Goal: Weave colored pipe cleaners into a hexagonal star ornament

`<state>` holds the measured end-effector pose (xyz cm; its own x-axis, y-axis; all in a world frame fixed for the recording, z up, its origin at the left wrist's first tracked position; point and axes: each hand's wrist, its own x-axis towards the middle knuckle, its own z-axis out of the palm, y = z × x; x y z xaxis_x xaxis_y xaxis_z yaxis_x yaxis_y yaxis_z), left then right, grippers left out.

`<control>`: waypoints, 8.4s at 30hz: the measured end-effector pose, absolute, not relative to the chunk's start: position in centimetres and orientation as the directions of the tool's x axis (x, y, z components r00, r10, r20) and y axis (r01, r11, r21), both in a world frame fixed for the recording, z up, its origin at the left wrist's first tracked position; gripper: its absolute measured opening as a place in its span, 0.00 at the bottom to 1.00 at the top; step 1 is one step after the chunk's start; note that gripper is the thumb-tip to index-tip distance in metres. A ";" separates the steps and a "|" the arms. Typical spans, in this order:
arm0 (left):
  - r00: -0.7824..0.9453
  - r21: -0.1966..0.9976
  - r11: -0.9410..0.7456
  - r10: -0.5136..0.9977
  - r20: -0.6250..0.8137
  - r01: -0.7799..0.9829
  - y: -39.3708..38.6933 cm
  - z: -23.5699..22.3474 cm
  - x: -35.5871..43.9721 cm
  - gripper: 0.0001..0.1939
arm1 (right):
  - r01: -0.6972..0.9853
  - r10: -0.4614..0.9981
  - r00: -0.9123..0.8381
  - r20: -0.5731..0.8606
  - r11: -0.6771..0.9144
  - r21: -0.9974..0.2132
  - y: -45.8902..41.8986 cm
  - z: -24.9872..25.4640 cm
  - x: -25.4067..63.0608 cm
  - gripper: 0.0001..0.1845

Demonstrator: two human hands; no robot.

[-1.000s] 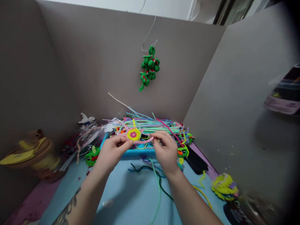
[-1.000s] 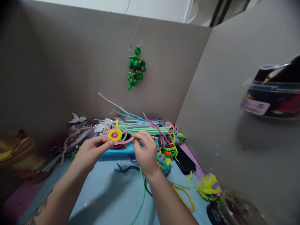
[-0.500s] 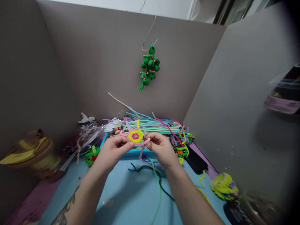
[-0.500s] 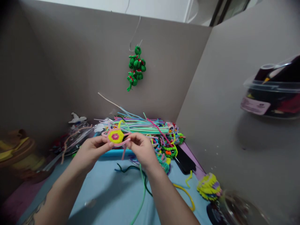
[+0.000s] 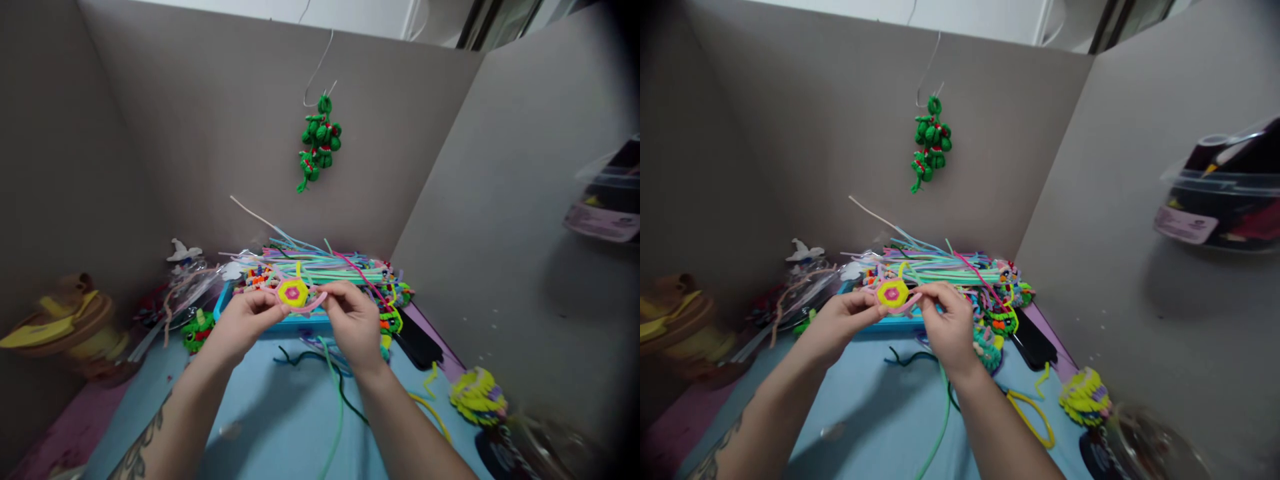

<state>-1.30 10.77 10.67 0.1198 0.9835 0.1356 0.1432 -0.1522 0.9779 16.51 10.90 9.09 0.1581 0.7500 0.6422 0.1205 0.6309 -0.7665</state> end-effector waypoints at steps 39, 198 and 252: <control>-0.280 0.930 -0.266 0.941 0.192 -0.255 11.5 8.8 0.3 0.11 | 0.032 0.931 -0.359 0.068 0.085 -0.996 10.1 7.2 12.3 0.04; 0.081 0.992 0.107 0.990 -0.112 0.068 0.9 1.3 -0.4 0.12 | 0.061 0.975 0.115 0.191 0.185 -0.981 2.4 -0.5 15.6 0.09; -0.013 0.984 0.175 0.984 -0.175 -0.013 -0.6 1.1 -0.7 0.12 | 0.607 0.780 -0.053 0.624 0.521 -0.600 2.2 -0.9 17.4 0.07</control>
<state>-0.74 -0.59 1.09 -0.0126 0.9844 -0.1754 -0.0126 0.1752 0.9845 17.42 2.19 -0.93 -0.0532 0.7797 0.6239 0.6069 0.5214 -0.5999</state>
